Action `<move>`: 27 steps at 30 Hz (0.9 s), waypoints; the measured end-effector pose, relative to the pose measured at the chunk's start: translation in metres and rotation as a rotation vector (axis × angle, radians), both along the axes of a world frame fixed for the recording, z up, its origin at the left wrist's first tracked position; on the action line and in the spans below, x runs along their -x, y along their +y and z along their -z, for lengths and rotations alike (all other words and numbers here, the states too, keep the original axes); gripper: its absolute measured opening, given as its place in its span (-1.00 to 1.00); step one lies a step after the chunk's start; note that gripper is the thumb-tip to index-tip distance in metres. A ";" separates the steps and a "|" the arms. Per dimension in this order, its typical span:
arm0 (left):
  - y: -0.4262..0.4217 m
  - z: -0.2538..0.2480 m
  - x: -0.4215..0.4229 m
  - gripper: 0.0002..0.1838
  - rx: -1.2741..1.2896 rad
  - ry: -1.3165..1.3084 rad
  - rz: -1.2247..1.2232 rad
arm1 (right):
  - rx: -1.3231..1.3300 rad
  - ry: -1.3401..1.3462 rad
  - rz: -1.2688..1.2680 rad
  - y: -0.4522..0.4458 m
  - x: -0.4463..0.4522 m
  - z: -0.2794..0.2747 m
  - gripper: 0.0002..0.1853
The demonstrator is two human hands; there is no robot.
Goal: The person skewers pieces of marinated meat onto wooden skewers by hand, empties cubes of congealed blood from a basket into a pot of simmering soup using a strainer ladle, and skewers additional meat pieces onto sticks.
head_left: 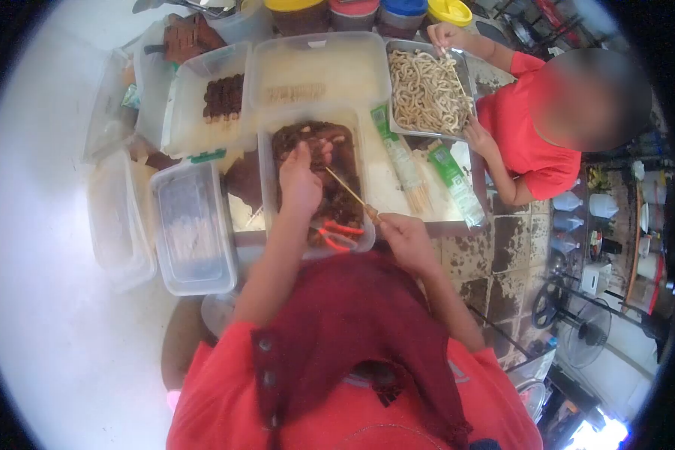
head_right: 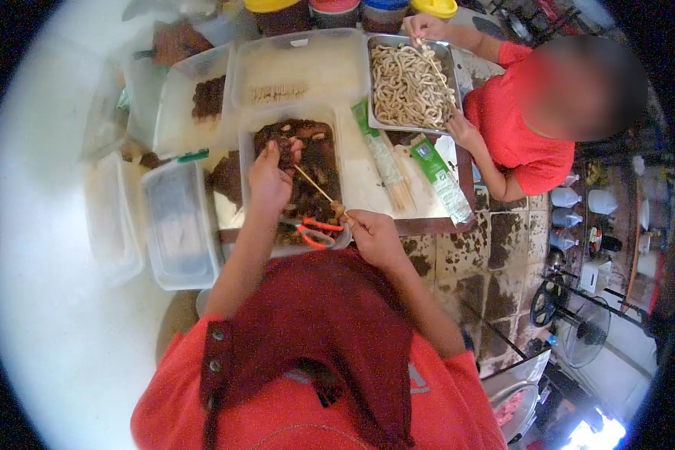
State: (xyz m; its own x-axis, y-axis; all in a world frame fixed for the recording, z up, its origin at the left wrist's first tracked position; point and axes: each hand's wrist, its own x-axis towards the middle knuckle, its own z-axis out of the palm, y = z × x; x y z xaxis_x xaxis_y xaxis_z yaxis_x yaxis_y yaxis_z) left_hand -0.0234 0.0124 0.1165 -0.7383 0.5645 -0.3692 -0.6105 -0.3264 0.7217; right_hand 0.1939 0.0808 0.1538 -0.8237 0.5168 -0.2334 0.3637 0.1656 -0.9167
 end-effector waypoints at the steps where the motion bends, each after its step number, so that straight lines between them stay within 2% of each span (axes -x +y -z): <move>1: 0.003 0.002 -0.003 -0.78 -0.035 -0.029 -0.026 | 0.057 0.008 0.046 0.000 0.001 0.000 -0.75; 4: 0.007 -0.001 -0.011 -0.79 -0.151 -0.041 -0.096 | 0.022 -0.056 0.082 -0.009 0.008 -0.012 -0.76; 7: 0.003 -0.005 -0.005 -0.79 -0.110 -0.111 -0.163 | -0.013 0.076 0.053 -0.015 0.006 0.020 -0.78; 10: -0.001 -0.004 0.003 -0.77 -0.089 -0.093 -0.151 | 0.027 0.018 -0.006 -0.010 0.006 0.014 -0.79; 13: -0.002 -0.008 0.008 -0.80 -0.039 -0.041 -0.079 | 0.001 0.065 -0.029 -0.003 0.004 0.016 -0.80; 16: -0.006 -0.012 0.014 -0.79 -0.026 0.075 0.047 | -0.081 -0.010 -0.093 0.008 0.006 -0.008 -0.80; 19: -0.008 -0.019 0.020 -0.79 0.093 0.052 0.132 | -0.093 -0.156 -0.263 0.022 0.007 -0.021 -0.76; 25: -0.017 -0.026 0.035 -0.78 0.187 -0.031 0.372 | -0.173 0.002 -0.339 0.032 0.004 -0.020 -0.83; 27: -0.020 -0.035 0.036 -0.77 0.250 -0.024 0.437 | -0.132 -0.114 -0.386 0.035 0.005 -0.027 -0.82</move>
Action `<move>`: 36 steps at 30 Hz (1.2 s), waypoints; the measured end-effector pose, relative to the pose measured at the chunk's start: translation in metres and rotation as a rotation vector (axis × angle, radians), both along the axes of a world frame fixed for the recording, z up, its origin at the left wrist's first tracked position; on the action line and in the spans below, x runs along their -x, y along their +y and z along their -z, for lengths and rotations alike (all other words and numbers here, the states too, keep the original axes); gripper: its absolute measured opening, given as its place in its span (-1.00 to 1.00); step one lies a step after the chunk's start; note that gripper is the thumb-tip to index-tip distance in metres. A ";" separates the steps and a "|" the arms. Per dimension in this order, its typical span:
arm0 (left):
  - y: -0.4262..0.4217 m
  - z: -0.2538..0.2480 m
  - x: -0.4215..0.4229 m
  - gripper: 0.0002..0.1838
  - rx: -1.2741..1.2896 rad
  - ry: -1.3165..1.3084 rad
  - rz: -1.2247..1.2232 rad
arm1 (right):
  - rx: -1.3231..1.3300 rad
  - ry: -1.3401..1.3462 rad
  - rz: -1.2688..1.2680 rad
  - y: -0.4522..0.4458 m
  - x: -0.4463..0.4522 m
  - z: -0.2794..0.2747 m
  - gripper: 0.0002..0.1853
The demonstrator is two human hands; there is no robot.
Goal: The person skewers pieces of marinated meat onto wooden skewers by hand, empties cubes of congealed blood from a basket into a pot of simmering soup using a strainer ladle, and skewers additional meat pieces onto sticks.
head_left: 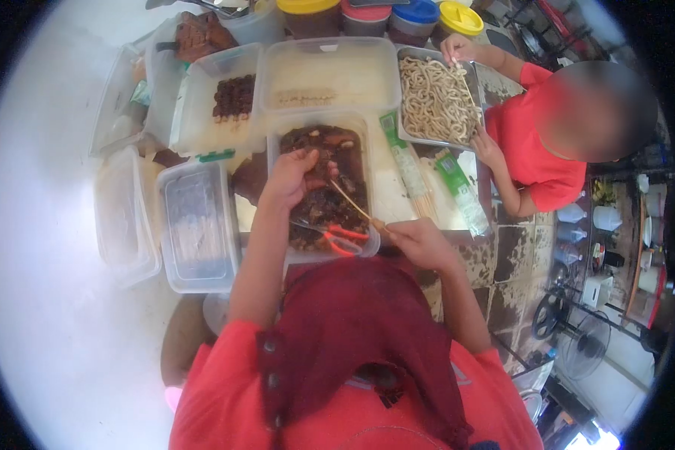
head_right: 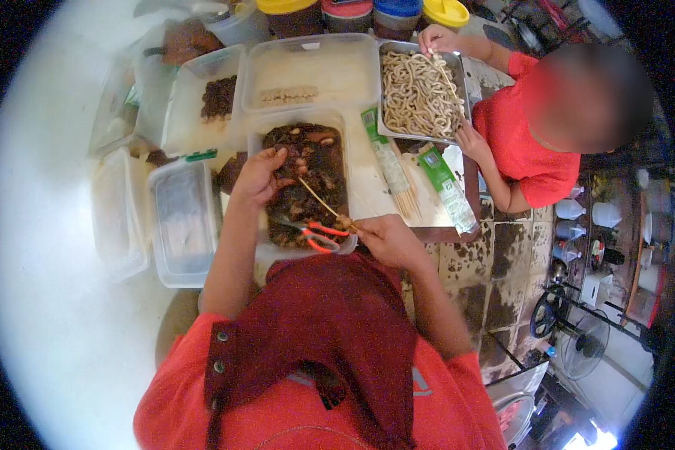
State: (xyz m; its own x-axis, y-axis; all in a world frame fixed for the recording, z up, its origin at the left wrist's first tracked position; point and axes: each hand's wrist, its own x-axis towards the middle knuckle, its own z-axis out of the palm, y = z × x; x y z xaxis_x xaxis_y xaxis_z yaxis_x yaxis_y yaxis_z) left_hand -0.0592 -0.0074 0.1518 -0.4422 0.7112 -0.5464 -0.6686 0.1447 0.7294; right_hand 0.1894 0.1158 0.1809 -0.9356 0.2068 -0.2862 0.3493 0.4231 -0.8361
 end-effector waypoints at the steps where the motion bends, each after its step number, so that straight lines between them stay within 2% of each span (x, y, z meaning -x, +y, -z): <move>1: -0.001 -0.002 0.001 -0.76 0.030 0.006 0.036 | 0.010 -0.062 -0.016 0.001 0.000 -0.002 -0.82; 7: -0.006 0.008 0.010 -0.80 0.042 0.024 0.079 | 0.268 0.094 0.344 -0.032 0.000 0.017 -0.79; 10: -0.007 0.007 0.014 -0.79 0.018 0.007 0.099 | 0.391 0.078 0.459 -0.049 0.003 0.031 -0.77; 13: -0.009 0.006 0.017 -0.79 -0.022 0.033 0.150 | 0.808 -0.078 0.546 -0.049 0.001 0.014 -0.75; 16: -0.007 0.005 0.019 -0.79 -0.054 0.027 0.144 | 1.144 -0.064 0.598 -0.044 0.001 0.018 -0.75; 19: -0.005 0.017 0.018 -0.79 -0.071 0.013 0.104 | 0.424 0.002 0.547 -0.057 0.012 0.008 -0.76; 22: -0.003 0.013 0.013 -0.77 -0.059 -0.089 0.082 | -0.060 0.135 0.458 -0.067 0.012 0.007 -0.77; 25: -0.001 0.024 0.010 -0.74 -0.105 -0.114 0.047 | -0.040 0.275 0.510 -0.068 0.009 0.041 -0.78; 26: 0.000 0.023 0.009 -0.74 -0.098 -0.115 0.038 | 0.033 0.228 0.507 -0.066 0.010 0.036 -0.78; 28: 0.005 0.022 0.003 -0.74 -0.241 -0.161 -0.048 | 0.177 0.132 0.501 -0.062 0.011 0.025 -0.78; 31: 0.010 0.037 0.009 -0.73 -0.320 -0.137 -0.154 | 0.192 0.239 0.475 -0.063 0.012 0.022 -0.79; 36: 0.016 0.040 0.001 -0.72 -0.329 -0.086 -0.263 | 0.070 0.162 0.514 -0.067 0.012 0.022 -0.80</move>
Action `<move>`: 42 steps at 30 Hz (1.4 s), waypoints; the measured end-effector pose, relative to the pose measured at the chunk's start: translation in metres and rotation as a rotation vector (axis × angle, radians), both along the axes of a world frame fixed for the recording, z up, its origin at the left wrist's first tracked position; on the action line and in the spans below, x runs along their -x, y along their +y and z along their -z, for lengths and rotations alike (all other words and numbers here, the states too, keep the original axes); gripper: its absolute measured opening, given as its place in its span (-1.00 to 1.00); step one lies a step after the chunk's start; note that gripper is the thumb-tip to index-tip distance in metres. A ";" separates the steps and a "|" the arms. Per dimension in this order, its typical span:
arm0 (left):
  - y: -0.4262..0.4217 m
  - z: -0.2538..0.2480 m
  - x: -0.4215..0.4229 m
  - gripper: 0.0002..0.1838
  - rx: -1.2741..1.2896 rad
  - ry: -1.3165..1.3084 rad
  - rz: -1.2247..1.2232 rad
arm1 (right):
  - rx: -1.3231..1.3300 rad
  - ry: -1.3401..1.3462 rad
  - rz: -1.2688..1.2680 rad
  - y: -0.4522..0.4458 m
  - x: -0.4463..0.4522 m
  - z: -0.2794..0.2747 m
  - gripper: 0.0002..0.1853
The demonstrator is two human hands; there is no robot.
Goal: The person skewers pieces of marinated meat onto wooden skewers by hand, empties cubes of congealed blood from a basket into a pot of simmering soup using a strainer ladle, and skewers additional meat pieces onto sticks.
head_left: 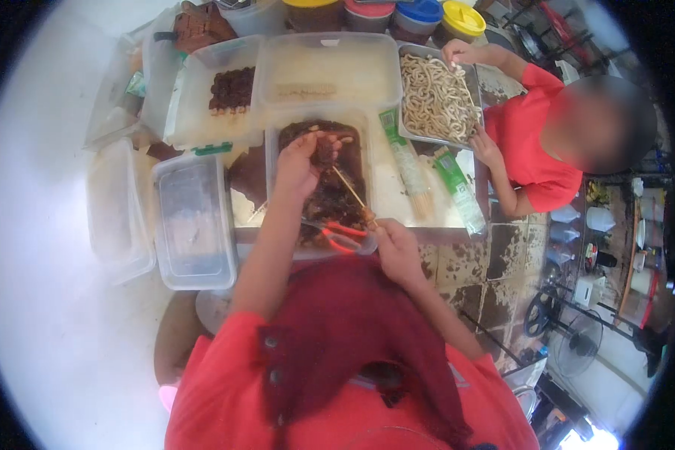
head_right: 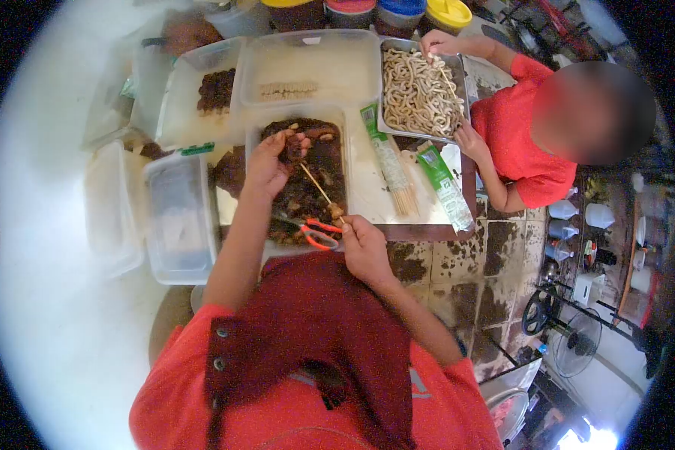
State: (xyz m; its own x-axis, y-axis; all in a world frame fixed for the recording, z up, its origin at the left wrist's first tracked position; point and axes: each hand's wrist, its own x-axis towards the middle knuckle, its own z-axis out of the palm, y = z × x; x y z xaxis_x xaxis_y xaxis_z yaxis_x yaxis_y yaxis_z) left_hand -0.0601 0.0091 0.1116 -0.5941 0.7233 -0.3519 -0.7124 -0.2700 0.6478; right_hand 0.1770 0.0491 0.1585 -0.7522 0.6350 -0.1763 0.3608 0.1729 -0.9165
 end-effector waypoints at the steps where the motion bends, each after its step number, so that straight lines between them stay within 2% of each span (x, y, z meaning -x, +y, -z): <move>1: 0.001 0.001 -0.004 -0.73 -0.034 0.000 -0.029 | -0.001 0.012 0.014 -0.001 0.001 0.002 -0.80; 5: 0.004 0.003 -0.016 -0.74 0.022 -0.055 -0.119 | 0.014 -0.046 -0.022 -0.002 0.001 0.002 -0.78; 8: 0.002 0.004 -0.013 -0.75 0.032 -0.137 -0.058 | 0.036 -0.025 -0.062 -0.003 0.001 0.008 -0.77; 10: 0.001 0.002 -0.015 -0.76 0.042 -0.103 -0.056 | 0.127 -0.088 -0.076 -0.002 0.003 0.002 -0.77; 13: 0.000 -0.008 -0.018 -0.77 0.060 -0.087 -0.078 | 0.050 0.057 -0.030 -0.005 0.007 0.005 -0.77; 16: 0.000 -0.002 -0.017 -0.77 0.089 -0.094 -0.085 | 0.140 0.001 -0.091 -0.001 0.012 -0.004 -0.76; 19: -0.002 0.005 -0.016 -0.78 0.142 -0.140 -0.104 | 0.741 -0.174 0.051 0.004 0.022 -0.019 -0.75; 22: -0.004 0.002 -0.023 -0.78 0.201 -0.147 -0.079 | 0.055 0.067 -0.012 -0.007 0.026 0.015 -0.75; 25: -0.002 0.003 -0.035 -0.78 0.225 -0.127 -0.057 | -0.119 -0.027 -0.049 -0.001 0.033 0.008 -0.78; 34: 0.002 0.011 -0.047 -0.80 0.206 -0.107 0.009 | -0.114 -0.050 -0.013 0.004 0.049 0.015 -0.83; 38: 0.000 0.023 -0.050 -0.79 0.171 -0.142 0.031 | -0.229 -0.018 -0.010 0.007 0.051 0.028 -0.82; 40: 0.001 0.034 -0.034 -0.78 0.310 -0.061 -0.004 | -0.281 -0.037 0.011 0.011 0.051 0.036 -0.80; 41: -0.002 0.045 -0.024 -0.77 0.381 -0.020 -0.023 | -0.216 -0.064 0.033 0.012 0.048 0.034 -0.79; 42: -0.008 0.062 -0.013 -0.75 0.474 0.206 0.062 | -0.154 -0.089 0.053 0.015 0.043 0.031 -0.78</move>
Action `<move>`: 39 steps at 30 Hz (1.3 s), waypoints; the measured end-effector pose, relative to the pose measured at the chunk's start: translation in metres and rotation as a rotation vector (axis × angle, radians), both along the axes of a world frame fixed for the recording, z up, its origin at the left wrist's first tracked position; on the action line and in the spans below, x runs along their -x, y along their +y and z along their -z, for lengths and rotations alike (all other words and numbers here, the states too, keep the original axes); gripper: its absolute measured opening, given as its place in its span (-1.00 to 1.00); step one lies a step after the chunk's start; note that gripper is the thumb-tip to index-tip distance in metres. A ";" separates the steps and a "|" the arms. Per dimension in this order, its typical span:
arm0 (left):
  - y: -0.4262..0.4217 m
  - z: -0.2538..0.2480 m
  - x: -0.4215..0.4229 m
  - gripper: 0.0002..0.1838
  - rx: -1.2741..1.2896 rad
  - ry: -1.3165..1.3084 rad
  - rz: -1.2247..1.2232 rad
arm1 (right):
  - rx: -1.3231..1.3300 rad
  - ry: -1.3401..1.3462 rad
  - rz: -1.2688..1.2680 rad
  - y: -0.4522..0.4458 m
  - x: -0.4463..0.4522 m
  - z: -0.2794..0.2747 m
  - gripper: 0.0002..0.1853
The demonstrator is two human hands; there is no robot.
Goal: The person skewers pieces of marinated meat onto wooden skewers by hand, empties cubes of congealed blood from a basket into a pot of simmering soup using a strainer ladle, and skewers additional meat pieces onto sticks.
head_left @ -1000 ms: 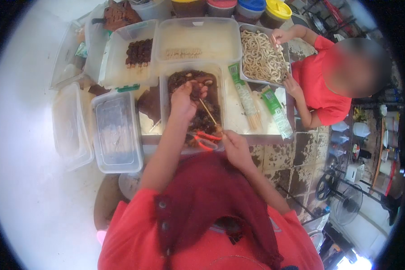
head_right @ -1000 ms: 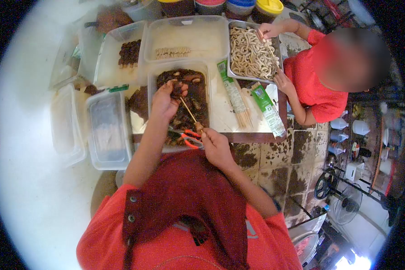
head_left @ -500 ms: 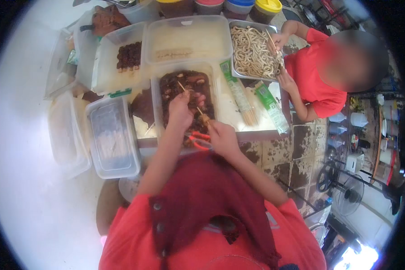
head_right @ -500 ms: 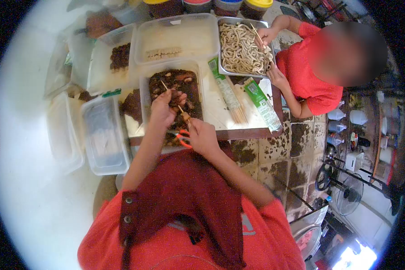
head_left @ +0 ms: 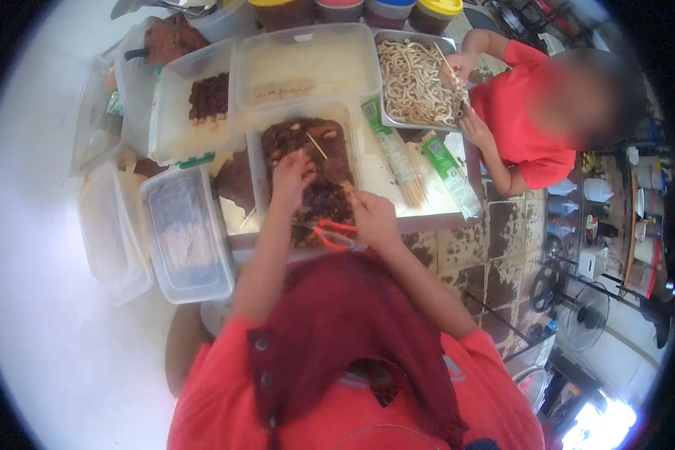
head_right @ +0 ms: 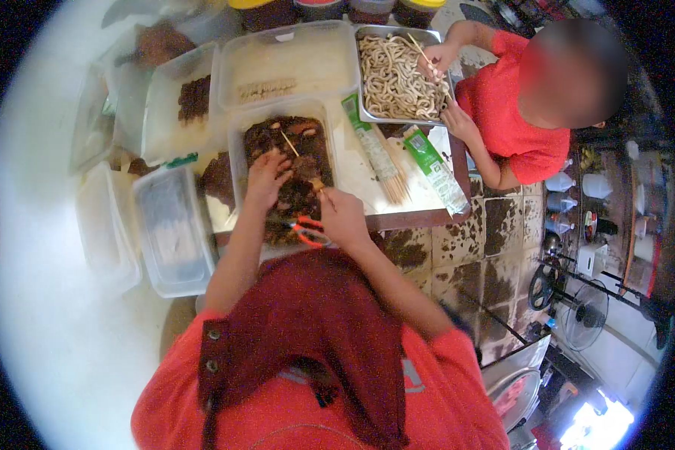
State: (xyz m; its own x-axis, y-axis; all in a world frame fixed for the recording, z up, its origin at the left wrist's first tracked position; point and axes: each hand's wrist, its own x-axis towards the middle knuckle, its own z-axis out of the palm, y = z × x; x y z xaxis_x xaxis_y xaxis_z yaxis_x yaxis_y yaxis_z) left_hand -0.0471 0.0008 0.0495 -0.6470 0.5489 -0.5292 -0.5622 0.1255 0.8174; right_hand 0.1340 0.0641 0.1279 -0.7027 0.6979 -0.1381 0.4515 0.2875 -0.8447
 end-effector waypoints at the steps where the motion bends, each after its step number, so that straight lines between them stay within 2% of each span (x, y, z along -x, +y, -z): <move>1: -0.006 0.024 0.012 -0.73 0.094 0.205 0.125 | 0.060 -0.020 0.025 0.005 -0.004 -0.004 -0.77; 2: -0.011 0.048 0.020 -0.71 0.190 0.410 0.250 | 0.091 -0.029 0.031 0.006 -0.008 -0.005 -0.77; 3: -0.009 0.054 0.021 -0.68 0.401 0.814 0.486 | 0.124 -0.039 0.038 0.006 -0.013 -0.007 -0.76; 4: -0.009 0.060 0.016 -0.68 0.452 1.012 0.581 | 0.155 -0.045 0.044 0.007 -0.016 -0.007 -0.75; 6: -0.002 0.035 -0.013 -0.67 0.547 1.416 0.764 | 0.097 -0.056 0.029 0.007 -0.022 -0.003 -0.75; 7: 0.000 0.033 -0.017 -0.71 0.592 1.488 0.841 | 0.069 -0.062 0.022 0.007 -0.024 -0.001 -0.75; 10: 0.000 0.049 -0.008 -0.76 0.586 1.494 0.987 | 0.146 -0.092 0.046 0.005 -0.033 -0.007 -0.75; 13: -0.009 0.053 0.006 -0.64 0.547 1.379 1.111 | 0.109 -0.103 0.053 0.006 -0.040 -0.005 -0.75; 16: -0.012 0.026 0.014 -0.64 0.585 1.152 1.258 | 0.212 -0.051 0.055 0.009 -0.043 -0.015 -0.76; 19: -0.018 0.016 0.023 -0.63 0.532 1.090 1.152 | 0.222 -0.018 0.072 0.009 -0.044 -0.012 -0.76; 22: -0.029 0.034 0.030 -0.62 0.429 1.171 1.273 | 0.342 0.060 0.116 0.007 -0.045 -0.004 -0.75; 25: -0.035 0.056 0.038 -0.62 0.370 1.254 1.324 | 0.382 0.029 0.091 0.006 -0.050 0.012 -0.75; 28: -0.029 0.026 0.043 -0.62 0.542 1.131 1.357 | 0.346 0.007 0.069 0.005 -0.050 0.001 -0.75; 31: -0.028 -0.004 0.033 -0.67 0.640 1.151 0.987 | 0.359 0.055 0.066 0.005 -0.053 0.007 -0.75; 34: -0.027 0.005 0.039 -0.66 0.479 1.259 0.880 | 0.361 0.111 0.085 0.003 -0.052 0.006 -0.75; 37: -0.028 0.009 0.033 -0.58 0.373 1.213 0.687 | 0.278 -0.014 0.006 0.008 -0.054 -0.006 -0.75; 39: -0.022 0.000 0.028 -0.69 0.476 0.968 0.589 | 0.319 0.033 0.048 0.007 -0.055 -0.005 -0.75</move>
State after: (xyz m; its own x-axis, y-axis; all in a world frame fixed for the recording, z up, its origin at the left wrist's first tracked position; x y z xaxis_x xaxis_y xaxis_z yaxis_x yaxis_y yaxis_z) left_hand -0.0747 -0.0213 0.0493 -0.6030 0.7733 -0.1961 0.4942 0.5551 0.6691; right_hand 0.1887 0.0711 0.1326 -0.6779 0.6557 -0.3325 0.4288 -0.0147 -0.9033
